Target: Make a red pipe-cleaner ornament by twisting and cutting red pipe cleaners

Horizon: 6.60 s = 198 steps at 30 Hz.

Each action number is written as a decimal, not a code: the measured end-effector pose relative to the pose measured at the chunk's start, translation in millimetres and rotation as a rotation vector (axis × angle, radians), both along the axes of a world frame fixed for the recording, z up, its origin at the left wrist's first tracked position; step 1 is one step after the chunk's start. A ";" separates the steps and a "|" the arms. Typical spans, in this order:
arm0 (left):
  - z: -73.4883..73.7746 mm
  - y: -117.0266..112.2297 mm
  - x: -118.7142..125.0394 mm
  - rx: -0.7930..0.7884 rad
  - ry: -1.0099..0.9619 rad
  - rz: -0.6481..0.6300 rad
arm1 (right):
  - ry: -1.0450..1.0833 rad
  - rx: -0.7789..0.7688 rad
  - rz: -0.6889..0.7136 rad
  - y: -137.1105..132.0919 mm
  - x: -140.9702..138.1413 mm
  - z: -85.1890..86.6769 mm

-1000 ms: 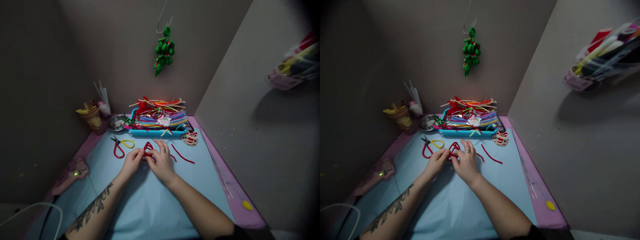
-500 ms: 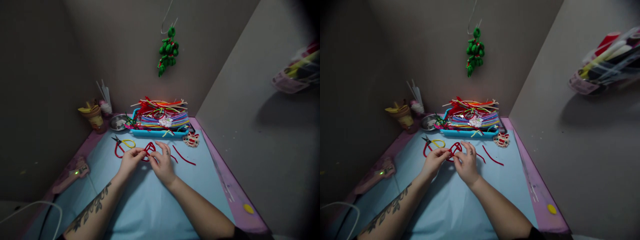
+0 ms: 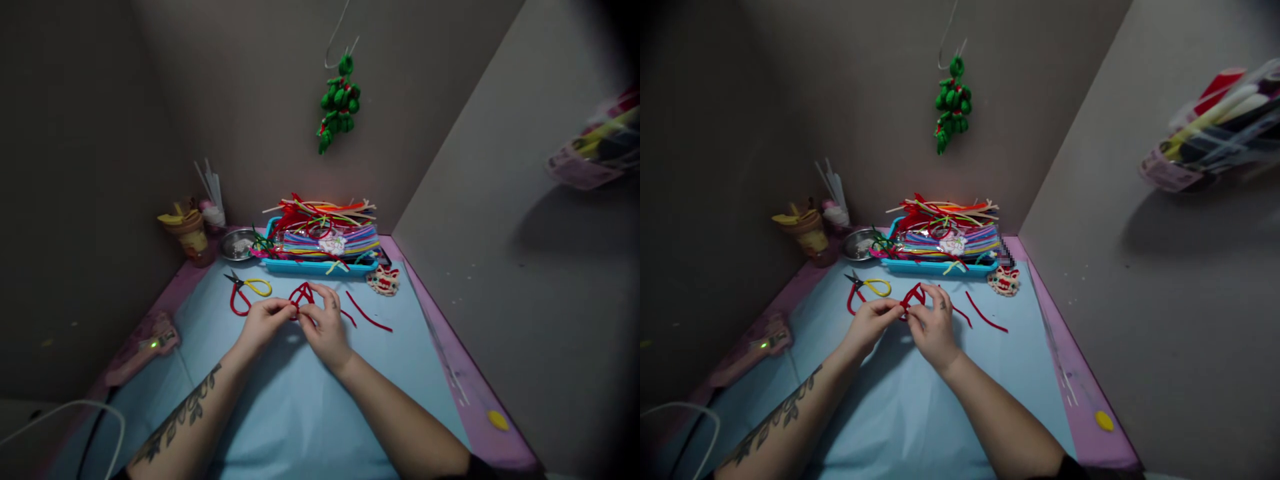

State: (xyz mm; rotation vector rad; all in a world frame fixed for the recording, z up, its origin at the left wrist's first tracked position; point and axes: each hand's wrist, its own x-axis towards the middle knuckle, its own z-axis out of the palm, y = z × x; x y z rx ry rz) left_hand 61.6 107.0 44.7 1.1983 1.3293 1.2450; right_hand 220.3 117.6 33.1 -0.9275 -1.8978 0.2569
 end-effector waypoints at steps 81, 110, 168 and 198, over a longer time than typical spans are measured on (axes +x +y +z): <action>15.2 14.5 -77.5 0.303 0.497 0.662 | 0.030 -1.116 1.151 3.4 20.5 9.3; 15.6 20.8 -91.0 0.288 -0.131 0.565 | 0.444 -0.828 0.330 -9.9 -69.5 -25.7; 15.4 -4.1 -10.0 0.101 0.683 -0.309 | -0.177 -0.317 0.218 13.3 11.7 12.9; 17.9 -10.6 -4.6 0.374 1.003 -0.207 | -0.131 -0.395 0.314 20.5 7.1 8.5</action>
